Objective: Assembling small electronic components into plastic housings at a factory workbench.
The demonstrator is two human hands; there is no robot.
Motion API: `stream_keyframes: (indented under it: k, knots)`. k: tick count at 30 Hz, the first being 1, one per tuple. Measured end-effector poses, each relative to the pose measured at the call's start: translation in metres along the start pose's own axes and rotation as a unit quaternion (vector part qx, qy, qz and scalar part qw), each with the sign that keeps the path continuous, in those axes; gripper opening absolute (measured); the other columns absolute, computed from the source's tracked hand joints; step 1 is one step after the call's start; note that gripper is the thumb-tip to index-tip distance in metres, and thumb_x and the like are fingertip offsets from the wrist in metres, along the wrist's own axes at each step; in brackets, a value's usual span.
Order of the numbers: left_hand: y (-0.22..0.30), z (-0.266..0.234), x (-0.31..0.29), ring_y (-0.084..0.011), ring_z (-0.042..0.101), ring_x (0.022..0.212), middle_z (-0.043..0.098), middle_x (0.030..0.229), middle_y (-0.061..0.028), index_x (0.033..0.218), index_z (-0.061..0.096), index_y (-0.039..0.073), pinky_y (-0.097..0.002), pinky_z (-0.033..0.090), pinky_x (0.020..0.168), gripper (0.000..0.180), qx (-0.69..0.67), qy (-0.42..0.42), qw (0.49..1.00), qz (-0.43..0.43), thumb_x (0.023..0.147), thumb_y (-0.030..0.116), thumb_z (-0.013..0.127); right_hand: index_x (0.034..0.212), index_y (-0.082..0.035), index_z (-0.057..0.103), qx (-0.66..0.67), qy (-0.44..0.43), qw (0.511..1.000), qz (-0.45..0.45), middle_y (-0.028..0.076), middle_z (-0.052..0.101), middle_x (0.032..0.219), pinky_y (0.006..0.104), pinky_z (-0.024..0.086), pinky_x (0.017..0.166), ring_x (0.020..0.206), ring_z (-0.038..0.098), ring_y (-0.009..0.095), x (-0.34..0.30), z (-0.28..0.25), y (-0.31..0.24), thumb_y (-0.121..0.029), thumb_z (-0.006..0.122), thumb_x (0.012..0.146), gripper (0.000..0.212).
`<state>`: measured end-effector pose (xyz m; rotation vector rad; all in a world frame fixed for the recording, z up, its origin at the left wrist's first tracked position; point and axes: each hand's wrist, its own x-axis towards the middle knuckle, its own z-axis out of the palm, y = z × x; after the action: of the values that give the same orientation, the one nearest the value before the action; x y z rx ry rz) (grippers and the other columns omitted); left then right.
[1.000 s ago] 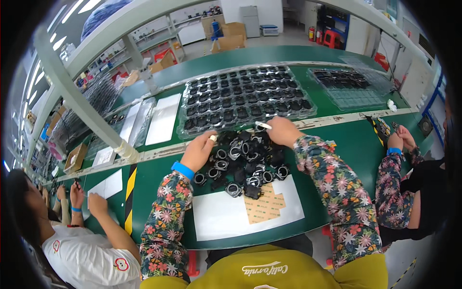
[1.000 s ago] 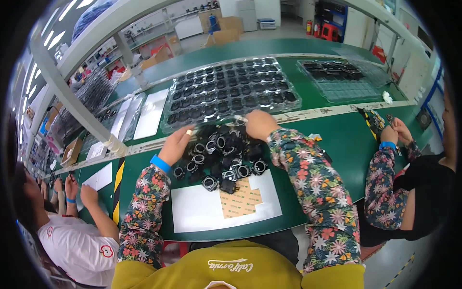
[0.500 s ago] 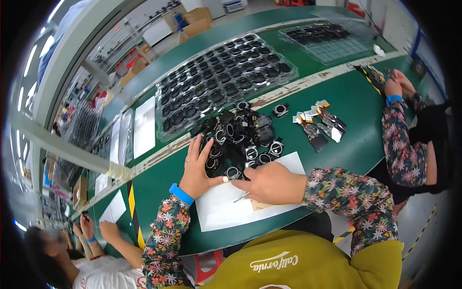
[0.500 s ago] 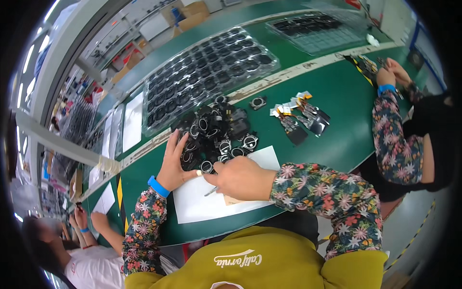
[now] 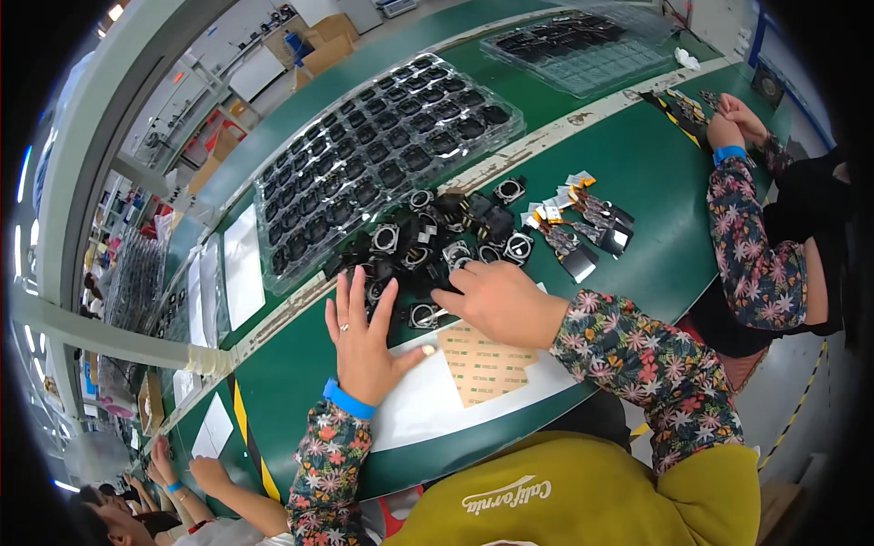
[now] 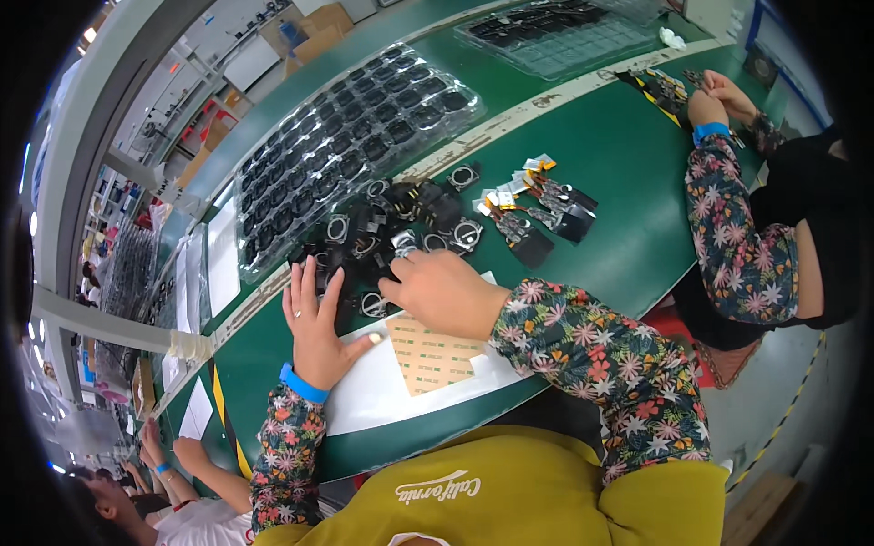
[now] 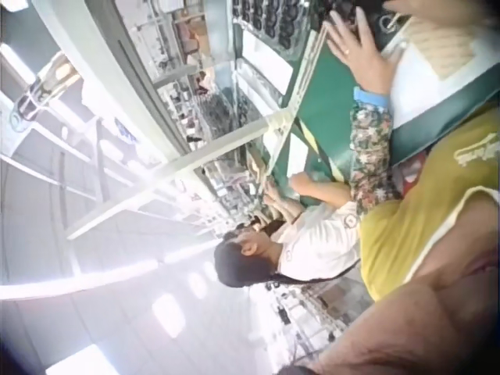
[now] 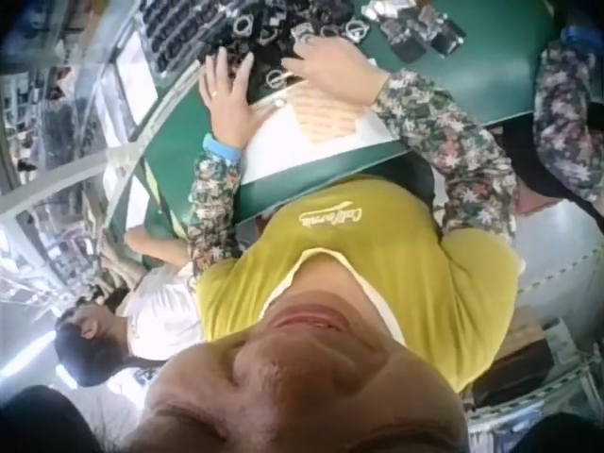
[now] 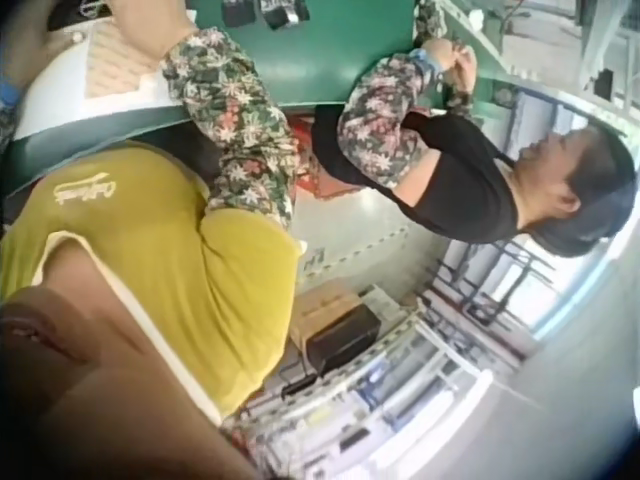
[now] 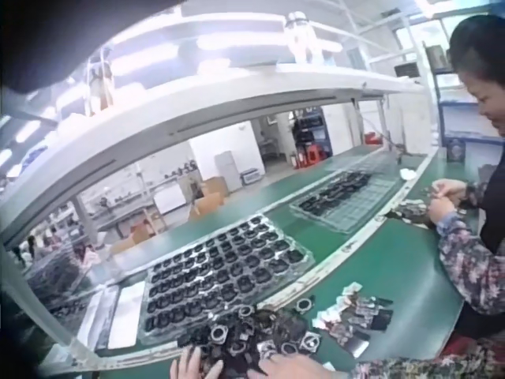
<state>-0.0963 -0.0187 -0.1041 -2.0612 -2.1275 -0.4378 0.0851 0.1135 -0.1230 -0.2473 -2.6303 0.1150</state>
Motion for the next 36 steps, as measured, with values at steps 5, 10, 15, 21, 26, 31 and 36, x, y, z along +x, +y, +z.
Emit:
stream_keyframes:
  k: [5, 10, 15, 21, 26, 31, 36]
  knots:
    - [0.011, -0.003, -0.007, -0.0398, 0.021, 0.134, 0.025, 0.145, -0.0191, 0.132, 0.046, 0.018, -0.0554, 0.011, 0.105, 0.079, 0.054, -0.025, 0.995, 0.080, 0.065, 0.053, 0.069, 0.097, -0.010, 0.064, 0.010, 0.048, 0.999, 0.005, 0.002, 0.050, 0.073, 0.0288, 0.046, 0.053, 0.070, 0.055, 0.018, 0.003, 0.007, 0.002, -0.015, 0.059, 0.070, 0.028]
    - [0.015, 0.001, -0.016, -0.0383, 0.020, 0.135, 0.025, 0.145, -0.0176, 0.133, 0.041, 0.012, -0.0543, 0.014, 0.105, 0.083, 0.021, -0.012, 0.998, 0.057, 0.065, 0.047, 0.072, 0.092, -0.010, 0.064, 0.065, 0.092, 0.993, 0.022, 0.002, 0.050, 0.070, 0.0300, 0.047, 0.053, 0.066, 0.057, 0.018, 0.001, -0.007, 0.003, -0.013, 0.065, 0.071, 0.022]
    - [0.012, -0.004, -0.028, -0.0386, 0.019, 0.135, 0.026, 0.145, -0.0170, 0.133, 0.041, 0.011, -0.0552, 0.015, 0.105, 0.085, -0.007, -0.018, 0.999, 0.028, 0.061, 0.040, 0.075, 0.084, -0.009, 0.062, 0.050, 0.070, 0.986, 0.144, 0.006, 0.053, 0.071, 0.0347, 0.047, 0.056, 0.065, 0.057, 0.025, -0.011, -0.035, 0.017, -0.010, 0.065, 0.072, 0.012]
    - [0.011, -0.025, -0.022, -0.0396, 0.018, 0.135, 0.027, 0.144, -0.0171, 0.132, 0.043, 0.013, -0.0551, 0.016, 0.105, 0.083, -0.050, -0.042, 0.998, 0.016, 0.059, 0.033, 0.078, 0.080, -0.005, 0.059, -0.043, 0.044, 0.964, 0.260, 0.009, 0.058, 0.075, 0.0369, 0.047, 0.058, 0.065, 0.058, 0.029, -0.044, -0.053, 0.036, -0.009, 0.067, 0.070, 0.013]
    - [0.032, -0.022, 0.023, -0.0265, 0.051, 0.099, 0.057, 0.100, -0.0069, 0.102, 0.062, 0.006, -0.0407, 0.035, 0.088, 0.035, -0.127, 0.059, 0.986, 0.091, 0.068, 0.012, 0.068, 0.078, -0.001, 0.057, -0.083, 0.062, 0.943, 0.315, 0.014, 0.059, 0.077, 0.0403, 0.047, 0.061, 0.067, 0.059, 0.032, -0.048, -0.044, 0.043, -0.004, 0.064, 0.068, 0.012]
    - [0.048, 0.012, 0.046, -0.0261, 0.050, 0.094, 0.055, 0.095, -0.0074, 0.100, 0.061, 0.005, -0.0380, 0.039, 0.080, 0.038, -0.082, 0.041, 0.991, 0.100, 0.066, 0.018, 0.072, 0.075, -0.001, 0.058, -0.061, 0.107, 0.945, 0.304, 0.014, 0.057, 0.069, 0.0383, 0.046, 0.058, 0.062, 0.057, 0.032, -0.055, -0.042, 0.052, -0.002, 0.060, 0.070, 0.006]
    - [0.045, 0.018, 0.048, -0.0252, 0.052, 0.093, 0.057, 0.093, -0.0066, 0.099, 0.061, 0.005, -0.0373, 0.040, 0.079, 0.039, -0.079, 0.042, 0.991, 0.104, 0.063, 0.015, 0.073, 0.074, 0.000, 0.054, 0.166, 0.173, 0.875, 0.420, 0.009, 0.059, 0.062, 0.0279, 0.044, 0.057, 0.056, 0.056, 0.017, -0.052, -0.055, 0.066, -0.005, 0.059, 0.079, 0.009]
